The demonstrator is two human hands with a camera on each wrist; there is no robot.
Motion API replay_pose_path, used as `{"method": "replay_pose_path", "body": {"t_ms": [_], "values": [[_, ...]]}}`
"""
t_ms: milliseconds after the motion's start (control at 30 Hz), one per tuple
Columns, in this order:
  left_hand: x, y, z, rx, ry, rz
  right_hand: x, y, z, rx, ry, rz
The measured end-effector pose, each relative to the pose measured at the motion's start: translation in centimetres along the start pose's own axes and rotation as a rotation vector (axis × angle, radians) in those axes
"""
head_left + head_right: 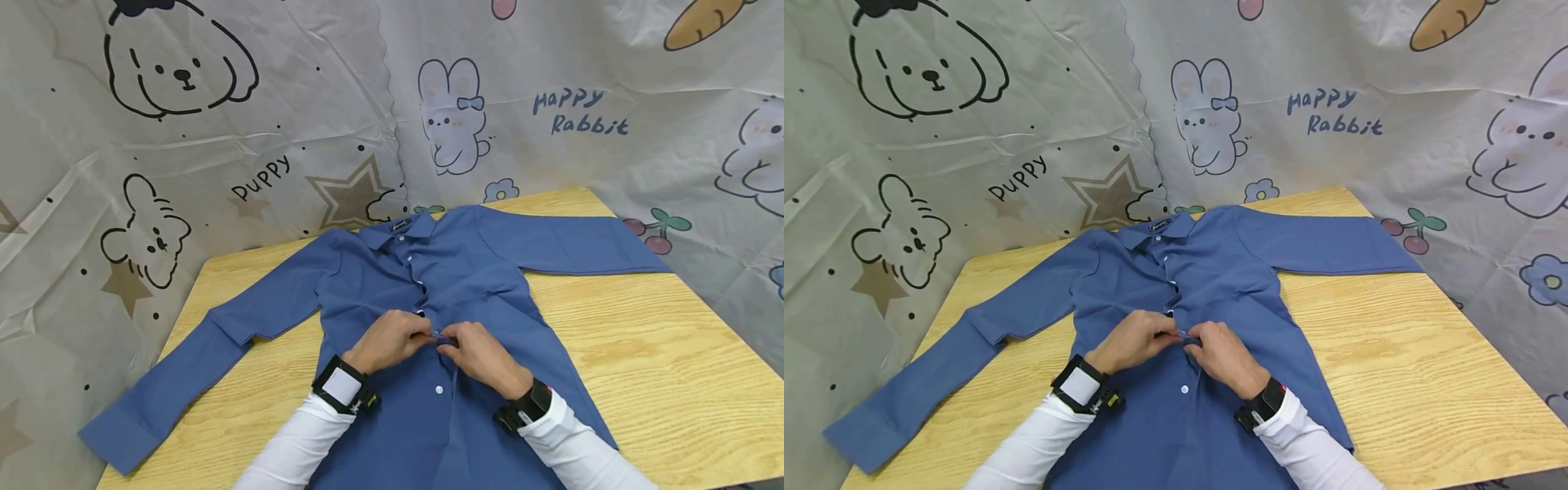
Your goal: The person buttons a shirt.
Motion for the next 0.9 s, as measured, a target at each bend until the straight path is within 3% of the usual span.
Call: {"method": "replay_pose_path", "body": {"t_ms": [167, 333, 533, 767, 833, 900], "values": [[-0.4, 0.5, -0.2, 0.027, 0.029, 0.038, -0.4, 0.3, 0.0, 0.033, 0.067, 0.012], [-0.2, 0.5, 0.1, 0.047, -0.006, -0.017, -0.5, 0.5, -0.2, 0.062, 0.063, 0.051], [1.1, 0.8, 0.2, 0.132, -0.12, -0.099, -1.0, 0.7, -0.3, 0.112, 0.068, 0.124], [2.8, 1.4, 0.4, 0.26, -0.312, -0.287, -1.9, 1.1, -0.1, 0.167, 0.103, 0.141], [2.9, 1.6, 0.4, 0.273, -0.318, -0.316, -2.1, 1.3, -0.2, 0.179, 0.105, 0.14], [2.7, 1.7, 0.3, 0.259, -0.279, -0.327, -2.2, 1.3, -0.2, 0.179, 0.101, 0.142]]}}
Point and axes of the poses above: each hand's wrist, its own z-axis away from the middle knuckle, its own y-axis out of the back of the hand, x = y × z, the point moved 10 cm from there along -z, towards the middle knuckle, and after that the axes turned 15 degrees about x, right-handed, at the moved point
